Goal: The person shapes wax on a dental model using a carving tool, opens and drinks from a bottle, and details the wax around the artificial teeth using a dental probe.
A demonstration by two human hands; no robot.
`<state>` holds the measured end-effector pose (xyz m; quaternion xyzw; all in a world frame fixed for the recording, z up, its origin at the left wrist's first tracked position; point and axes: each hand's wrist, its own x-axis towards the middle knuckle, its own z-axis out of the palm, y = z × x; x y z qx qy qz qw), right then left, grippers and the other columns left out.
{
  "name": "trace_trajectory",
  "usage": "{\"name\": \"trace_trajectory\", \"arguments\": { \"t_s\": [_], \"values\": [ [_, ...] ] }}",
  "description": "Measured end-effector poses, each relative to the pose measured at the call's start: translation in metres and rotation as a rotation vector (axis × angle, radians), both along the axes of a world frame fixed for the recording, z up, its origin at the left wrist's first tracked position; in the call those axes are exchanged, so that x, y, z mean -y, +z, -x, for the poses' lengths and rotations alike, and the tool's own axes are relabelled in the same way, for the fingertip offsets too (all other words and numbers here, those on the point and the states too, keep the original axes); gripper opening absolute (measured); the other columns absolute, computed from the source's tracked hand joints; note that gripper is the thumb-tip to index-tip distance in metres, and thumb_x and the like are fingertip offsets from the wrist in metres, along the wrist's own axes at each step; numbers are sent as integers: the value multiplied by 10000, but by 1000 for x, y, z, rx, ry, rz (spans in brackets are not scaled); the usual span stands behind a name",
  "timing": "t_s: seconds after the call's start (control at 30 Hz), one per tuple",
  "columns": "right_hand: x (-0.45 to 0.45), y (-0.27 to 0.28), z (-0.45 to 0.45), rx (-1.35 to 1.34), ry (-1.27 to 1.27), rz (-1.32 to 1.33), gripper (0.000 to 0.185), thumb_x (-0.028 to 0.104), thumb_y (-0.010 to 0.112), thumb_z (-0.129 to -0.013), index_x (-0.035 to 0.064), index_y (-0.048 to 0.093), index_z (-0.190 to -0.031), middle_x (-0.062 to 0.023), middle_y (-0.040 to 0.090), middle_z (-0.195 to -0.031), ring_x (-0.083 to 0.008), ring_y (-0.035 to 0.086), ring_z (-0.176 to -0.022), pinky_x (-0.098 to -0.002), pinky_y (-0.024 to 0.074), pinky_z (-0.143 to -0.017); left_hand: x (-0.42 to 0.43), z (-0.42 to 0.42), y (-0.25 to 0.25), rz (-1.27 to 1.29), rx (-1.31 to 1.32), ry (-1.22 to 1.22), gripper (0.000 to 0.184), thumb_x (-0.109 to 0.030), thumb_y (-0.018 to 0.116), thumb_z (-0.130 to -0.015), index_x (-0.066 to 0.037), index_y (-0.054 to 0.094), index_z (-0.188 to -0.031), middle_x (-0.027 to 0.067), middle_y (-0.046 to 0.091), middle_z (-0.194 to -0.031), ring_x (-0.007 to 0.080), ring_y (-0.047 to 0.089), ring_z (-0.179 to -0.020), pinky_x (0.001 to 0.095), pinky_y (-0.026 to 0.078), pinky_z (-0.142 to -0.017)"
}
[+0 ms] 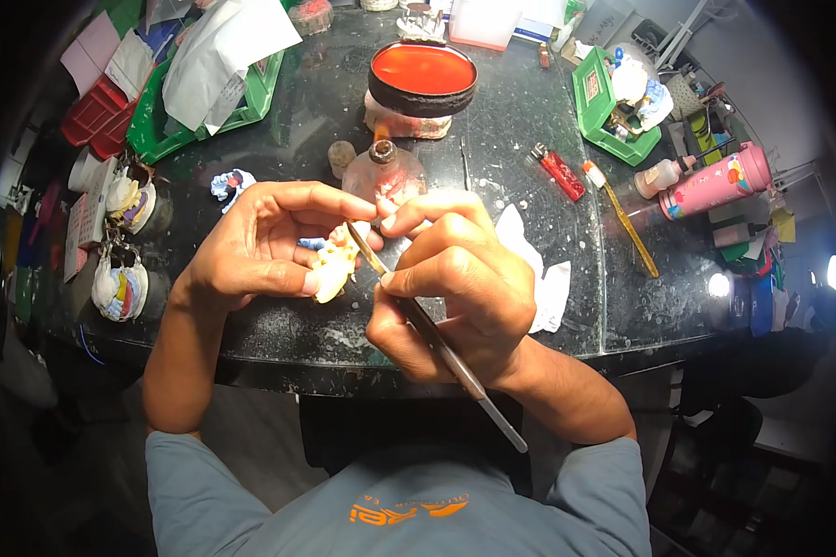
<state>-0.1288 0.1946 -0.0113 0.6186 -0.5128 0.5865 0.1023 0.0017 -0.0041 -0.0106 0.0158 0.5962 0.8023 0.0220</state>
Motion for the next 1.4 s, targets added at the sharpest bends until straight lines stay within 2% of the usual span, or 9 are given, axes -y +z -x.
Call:
{"name": "trace_trajectory", "arguments": {
  "t_s": [0.33, 1.23, 1.4],
  "values": [
    [-1, -2, 0, -17, 20, -24, 258, -51, 797, -612, 37, 674, -821, -49, 647, -748, -278, 711, -895, -396, 562, -836, 2, 0, -1, 10, 1, 3, 688, -84, 821, -749, 45, 588, -1384, 197, 688, -1264, 231, 663, -1203, 344, 571, -981],
    [-1, -1, 0, -21, 3, -36, 265, -66, 787, -587, 40, 670, -799, -46, 653, -737, -284, 704, -882, -391, 557, -820, 1, 0, -1, 6, -9, 19, 688, -84, 828, -743, 46, 596, -1378, 193, 687, -1263, 232, 660, -1207, 339, 577, -968],
    [-2, -1, 2, -52, 15, -46, 261, -76, 751, -618, 45, 645, -823, -61, 618, -732, -279, 651, -844, -408, 569, -799, 2, 0, -2, 5, -16, 8, 684, -78, 824, -748, 46, 595, -1380, 190, 687, -1267, 233, 659, -1209, 338, 578, -966]
  ]
}}
